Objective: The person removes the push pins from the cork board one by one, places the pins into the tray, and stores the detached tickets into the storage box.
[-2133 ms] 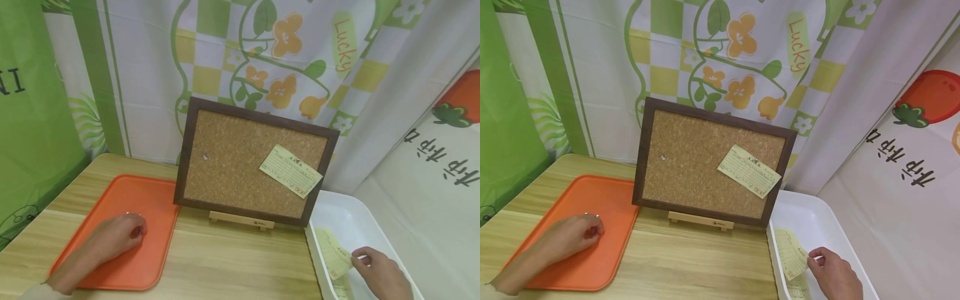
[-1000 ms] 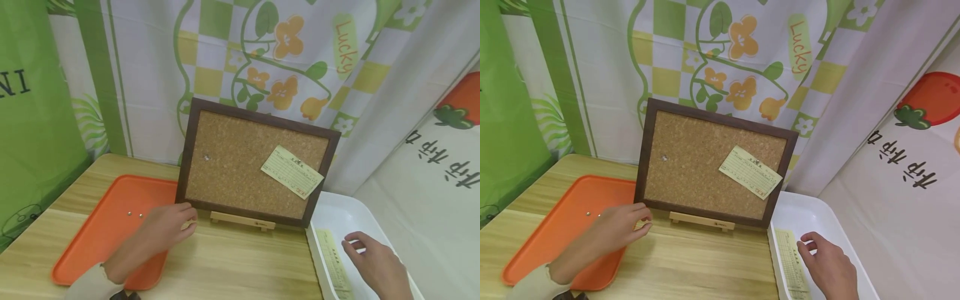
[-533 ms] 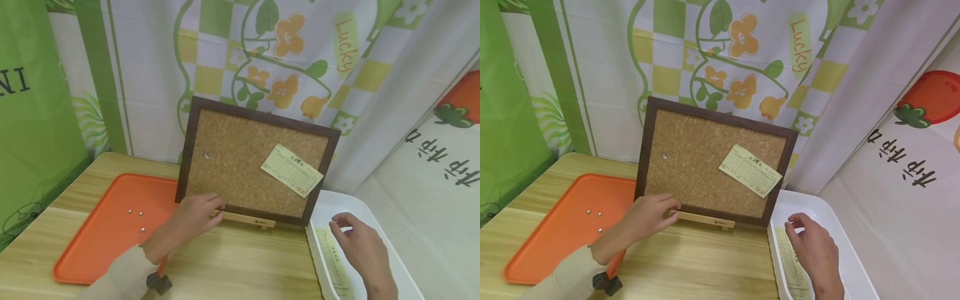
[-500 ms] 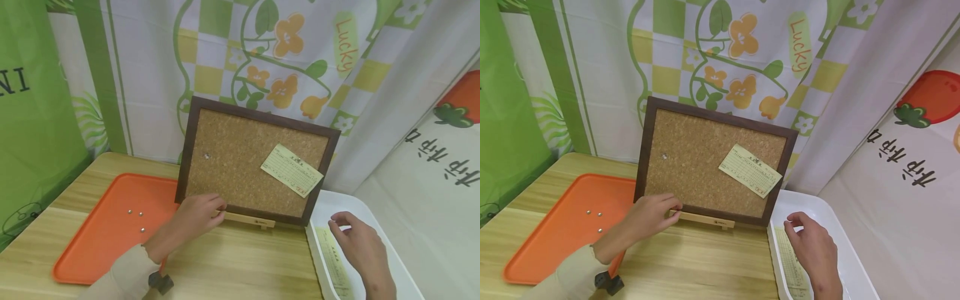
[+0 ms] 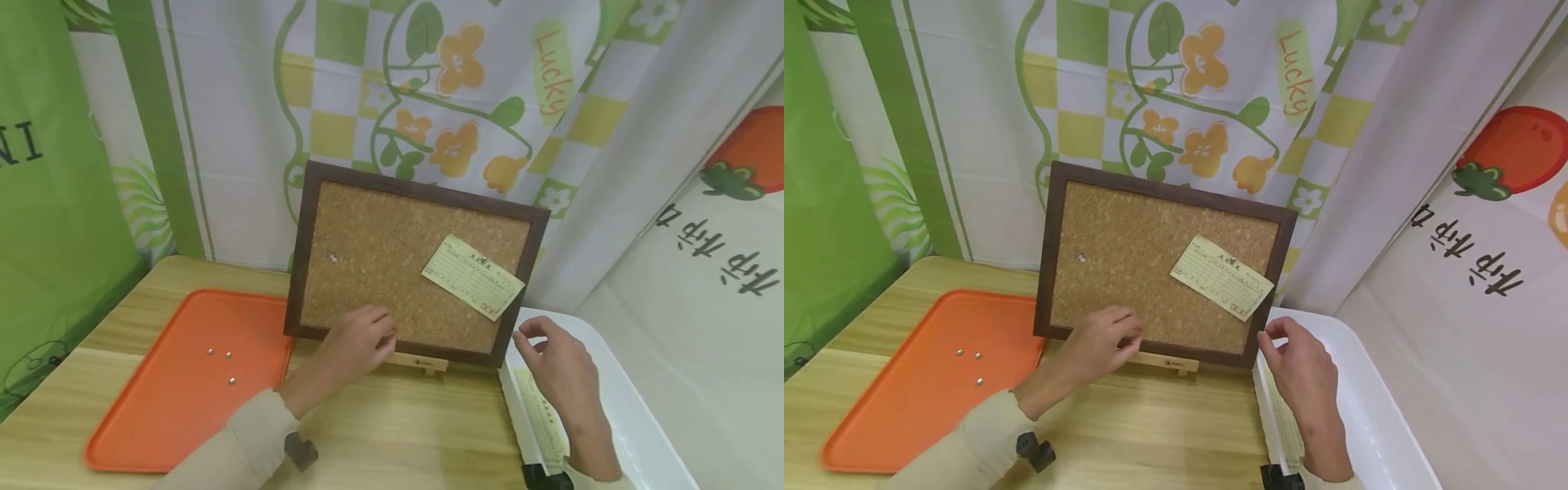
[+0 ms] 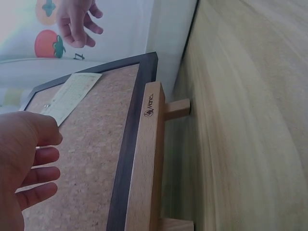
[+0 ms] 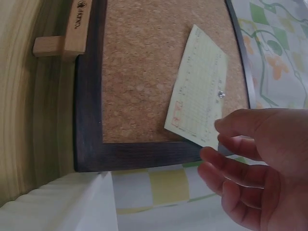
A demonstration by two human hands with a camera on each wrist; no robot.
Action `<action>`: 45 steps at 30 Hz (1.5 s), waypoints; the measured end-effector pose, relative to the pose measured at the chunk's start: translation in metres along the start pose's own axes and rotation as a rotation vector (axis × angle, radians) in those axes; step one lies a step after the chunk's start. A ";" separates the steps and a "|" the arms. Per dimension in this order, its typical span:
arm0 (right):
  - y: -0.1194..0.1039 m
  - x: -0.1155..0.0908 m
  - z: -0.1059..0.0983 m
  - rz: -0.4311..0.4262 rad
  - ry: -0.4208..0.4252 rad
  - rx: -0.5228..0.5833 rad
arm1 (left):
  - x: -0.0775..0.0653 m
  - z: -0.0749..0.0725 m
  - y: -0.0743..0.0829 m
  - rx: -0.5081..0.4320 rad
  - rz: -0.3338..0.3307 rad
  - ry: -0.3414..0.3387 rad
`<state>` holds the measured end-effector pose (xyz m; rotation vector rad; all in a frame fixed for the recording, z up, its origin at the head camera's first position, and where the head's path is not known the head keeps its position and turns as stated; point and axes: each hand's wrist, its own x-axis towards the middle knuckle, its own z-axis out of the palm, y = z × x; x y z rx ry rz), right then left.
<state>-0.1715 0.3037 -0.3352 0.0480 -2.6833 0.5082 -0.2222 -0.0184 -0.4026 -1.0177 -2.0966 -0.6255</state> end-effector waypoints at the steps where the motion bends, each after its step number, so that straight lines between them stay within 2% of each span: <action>1: 0.000 0.002 0.001 -0.004 0.016 0.000 | 0.004 0.003 0.001 0.006 0.009 0.004; 10: 0.009 0.018 0.012 0.010 0.120 0.045 | 0.041 0.029 0.007 0.062 0.053 0.003; 14: 0.013 0.025 0.016 0.015 0.169 0.099 | 0.055 0.037 0.011 0.048 0.073 0.004; 19: 0.018 0.033 0.020 0.004 0.221 0.173 | 0.068 0.046 0.013 0.014 0.071 0.012; 23: 0.018 0.038 0.021 0.014 0.217 0.180 | 0.079 0.053 0.015 0.015 0.053 0.023; 28: 0.021 0.044 0.020 0.028 0.215 0.172 | 0.096 0.057 0.021 0.036 0.019 -0.008; 36: 0.024 0.050 0.022 0.025 0.244 0.240 | 0.118 0.065 0.025 0.103 0.050 -0.005; 40: 0.024 0.054 0.024 0.041 0.242 0.261 | 0.126 0.064 0.022 0.136 0.025 -0.014; 45: 0.024 0.060 0.026 0.053 0.255 0.273 | 0.136 0.064 0.018 0.124 -0.035 -0.046</action>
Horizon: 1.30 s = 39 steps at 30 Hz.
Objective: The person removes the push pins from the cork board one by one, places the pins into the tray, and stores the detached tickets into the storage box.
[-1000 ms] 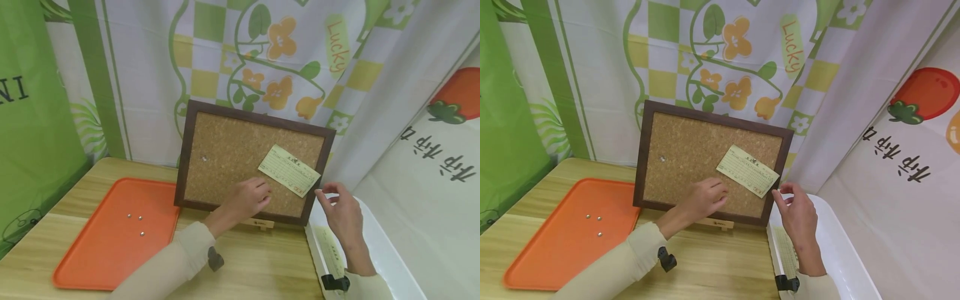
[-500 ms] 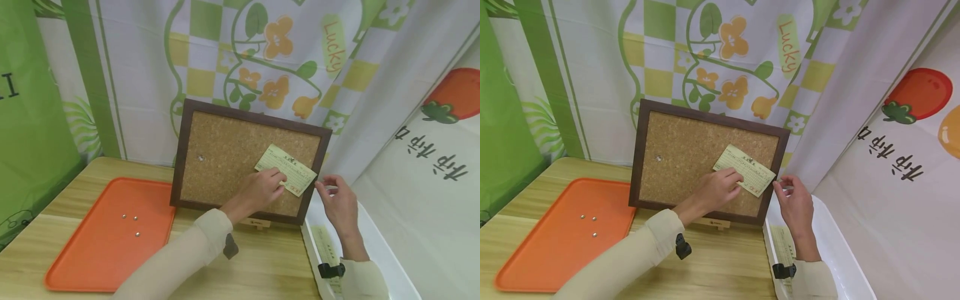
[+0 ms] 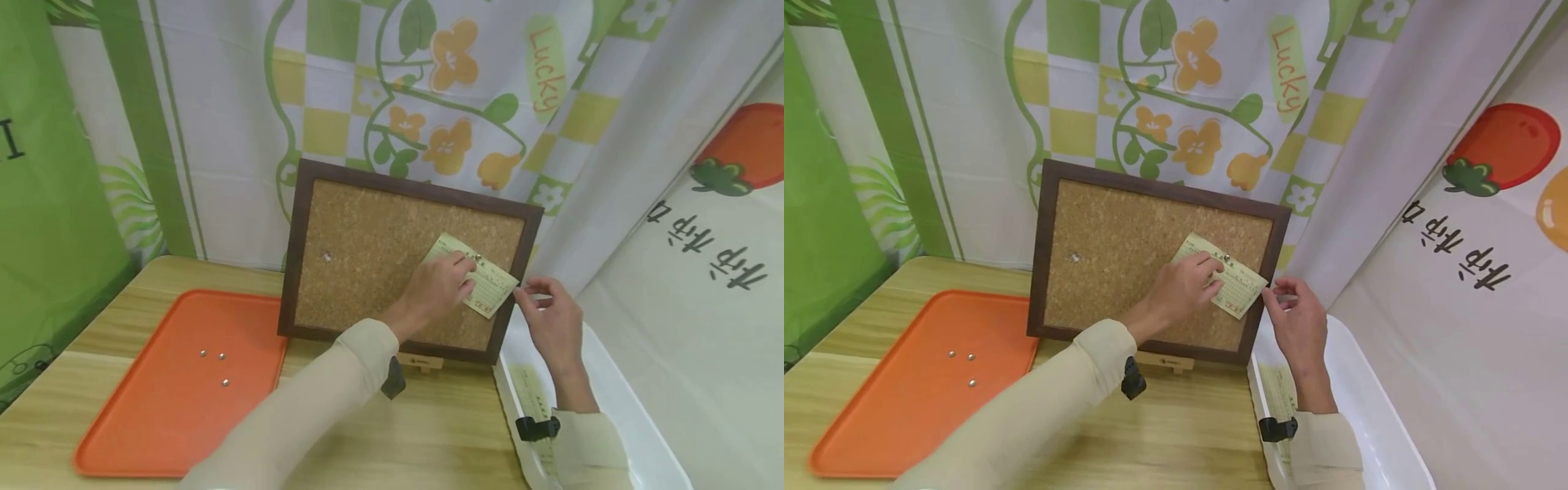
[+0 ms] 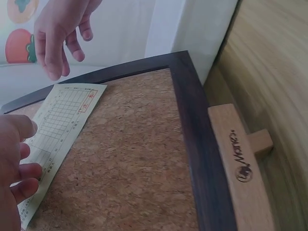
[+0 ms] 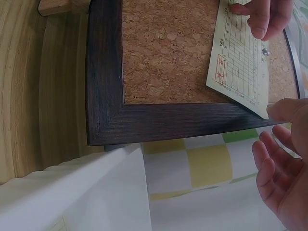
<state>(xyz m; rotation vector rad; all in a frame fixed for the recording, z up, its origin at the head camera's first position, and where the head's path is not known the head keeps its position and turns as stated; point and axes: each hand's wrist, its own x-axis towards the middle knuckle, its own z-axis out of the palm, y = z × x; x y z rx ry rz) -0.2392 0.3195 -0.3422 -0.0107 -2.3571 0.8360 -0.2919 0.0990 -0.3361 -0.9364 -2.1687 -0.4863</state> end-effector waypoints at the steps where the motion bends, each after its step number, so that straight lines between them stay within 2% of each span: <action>1: 0.000 0.001 0.001 -0.004 0.004 0.003 | 0.002 0.000 0.000 -0.002 -0.012 0.004; 7: -0.003 0.005 0.004 -0.009 0.024 0.006 | 0.011 0.002 0.000 0.024 -0.061 0.029; 15: -0.005 0.006 0.005 0.004 0.018 0.014 | 0.019 0.001 0.002 -0.017 -0.149 0.010; 24: 0.000 0.007 0.005 -0.006 0.044 0.024 | 0.026 0.000 0.006 0.038 -0.171 0.010; 30: -0.001 0.010 0.006 0.005 0.035 0.010 | 0.027 0.000 0.008 0.023 -0.214 0.018; 39: 0.001 0.012 0.005 0.015 0.033 -0.031 | 0.029 0.001 0.009 0.011 -0.228 0.011</action>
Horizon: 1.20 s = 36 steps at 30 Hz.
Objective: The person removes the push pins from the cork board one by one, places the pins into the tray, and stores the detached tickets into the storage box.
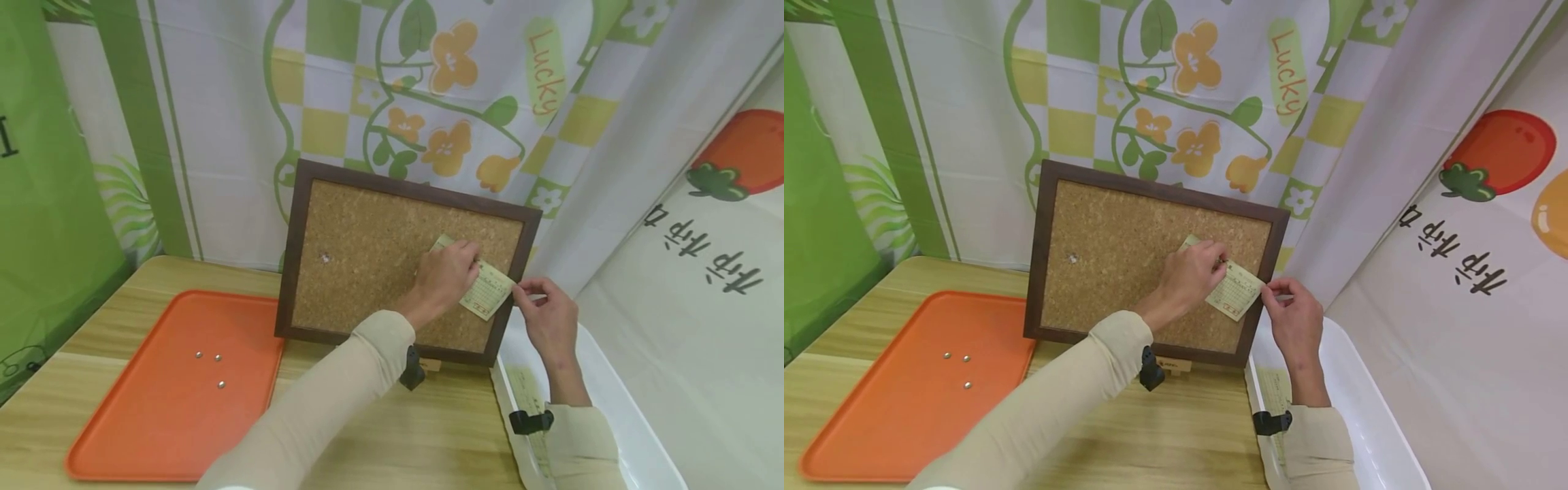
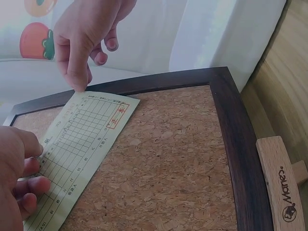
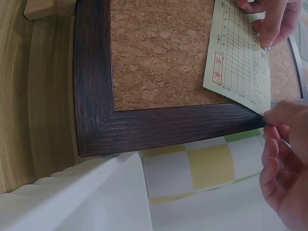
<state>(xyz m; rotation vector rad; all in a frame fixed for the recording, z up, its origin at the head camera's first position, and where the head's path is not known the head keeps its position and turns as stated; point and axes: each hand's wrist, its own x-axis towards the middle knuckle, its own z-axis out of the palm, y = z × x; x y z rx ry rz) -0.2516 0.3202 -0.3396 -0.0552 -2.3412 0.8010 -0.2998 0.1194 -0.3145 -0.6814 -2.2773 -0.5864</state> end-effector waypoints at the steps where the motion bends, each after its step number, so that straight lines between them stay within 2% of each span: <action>1: 0.001 0.000 0.001 -0.002 0.001 -0.001 | 0.000 0.000 0.000 -0.005 -0.002 -0.002; 7: 0.002 0.000 0.003 -0.022 0.002 -0.025 | -0.001 0.000 0.000 -0.016 -0.003 -0.020; 15: -0.003 -0.002 0.003 -0.026 0.003 -0.046 | -0.001 0.001 0.000 0.016 0.016 0.001; 27: -0.014 -0.003 0.001 -0.034 -0.004 0.062 | 0.002 0.000 -0.003 0.028 0.024 0.008; 36: -0.014 -0.001 -0.002 -0.026 -0.046 0.109 | 0.004 0.000 -0.002 0.041 0.052 -0.003</action>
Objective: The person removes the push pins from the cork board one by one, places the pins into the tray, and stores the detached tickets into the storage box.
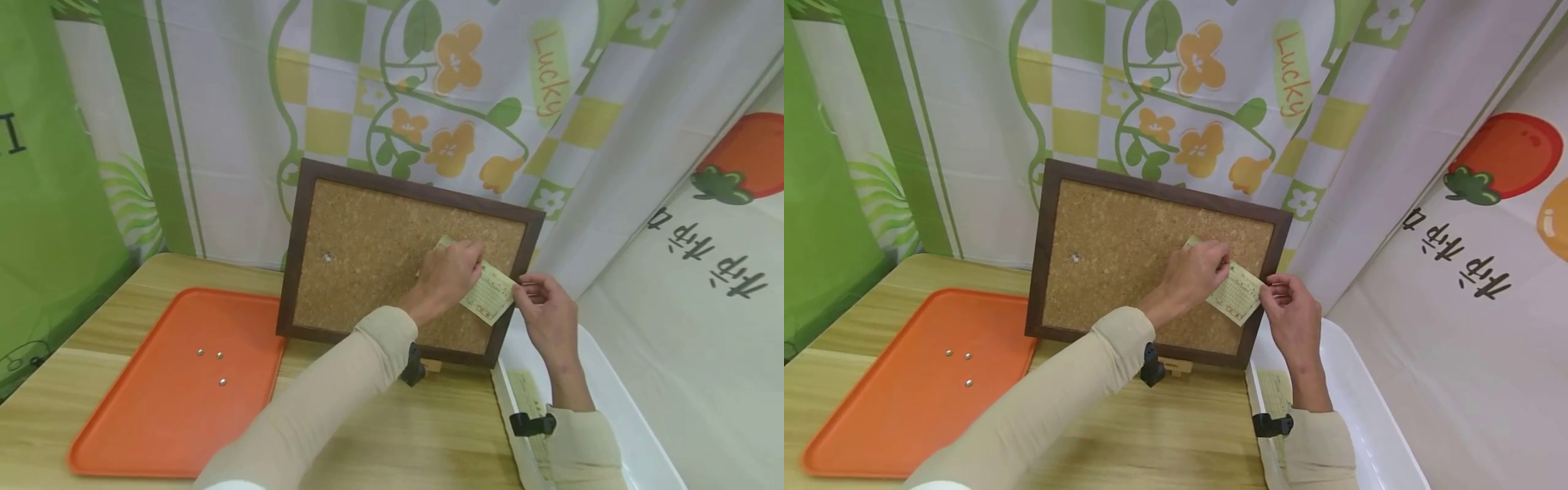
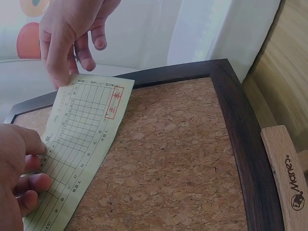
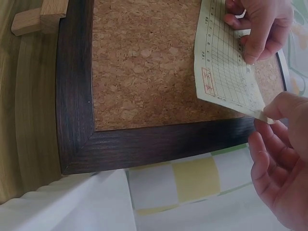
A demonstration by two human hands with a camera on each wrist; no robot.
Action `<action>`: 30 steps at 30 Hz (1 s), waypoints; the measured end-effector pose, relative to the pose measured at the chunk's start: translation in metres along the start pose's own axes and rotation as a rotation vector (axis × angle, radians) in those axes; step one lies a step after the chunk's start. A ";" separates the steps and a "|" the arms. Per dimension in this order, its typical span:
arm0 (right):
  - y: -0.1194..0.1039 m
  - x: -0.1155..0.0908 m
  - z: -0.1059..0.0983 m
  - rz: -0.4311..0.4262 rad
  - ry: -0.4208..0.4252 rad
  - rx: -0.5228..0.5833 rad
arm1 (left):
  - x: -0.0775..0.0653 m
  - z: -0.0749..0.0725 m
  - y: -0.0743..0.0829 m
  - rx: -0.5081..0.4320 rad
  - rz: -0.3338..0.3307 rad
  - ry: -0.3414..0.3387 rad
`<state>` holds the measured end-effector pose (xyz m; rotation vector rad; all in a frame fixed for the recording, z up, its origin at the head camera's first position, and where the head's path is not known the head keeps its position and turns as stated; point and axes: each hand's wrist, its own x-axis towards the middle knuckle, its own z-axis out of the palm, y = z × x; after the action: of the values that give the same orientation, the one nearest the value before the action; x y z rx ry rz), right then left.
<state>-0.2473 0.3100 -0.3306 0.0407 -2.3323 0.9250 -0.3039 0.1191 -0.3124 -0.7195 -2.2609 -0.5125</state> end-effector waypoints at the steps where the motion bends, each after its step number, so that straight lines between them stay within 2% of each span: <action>1: 0.000 0.000 0.000 0.000 -0.005 -0.004 | 0.000 0.000 0.000 -0.003 -0.001 -0.005; 9: -0.002 -0.006 -0.003 0.025 -0.056 -0.006 | -0.002 0.000 0.002 -0.015 -0.006 -0.031; 14: -0.004 -0.007 -0.006 0.020 -0.057 -0.020 | 0.000 0.002 0.002 -0.009 0.004 -0.011; 24: -0.005 -0.008 -0.007 0.017 -0.051 -0.024 | 0.000 0.002 0.006 0.009 0.026 -0.027; 30: -0.005 -0.007 -0.007 0.008 -0.052 -0.018 | 0.000 0.002 0.006 -0.001 0.039 -0.011</action>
<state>-0.2361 0.3094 -0.3276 0.0490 -2.3903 0.9174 -0.3013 0.1245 -0.3131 -0.7668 -2.2525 -0.4919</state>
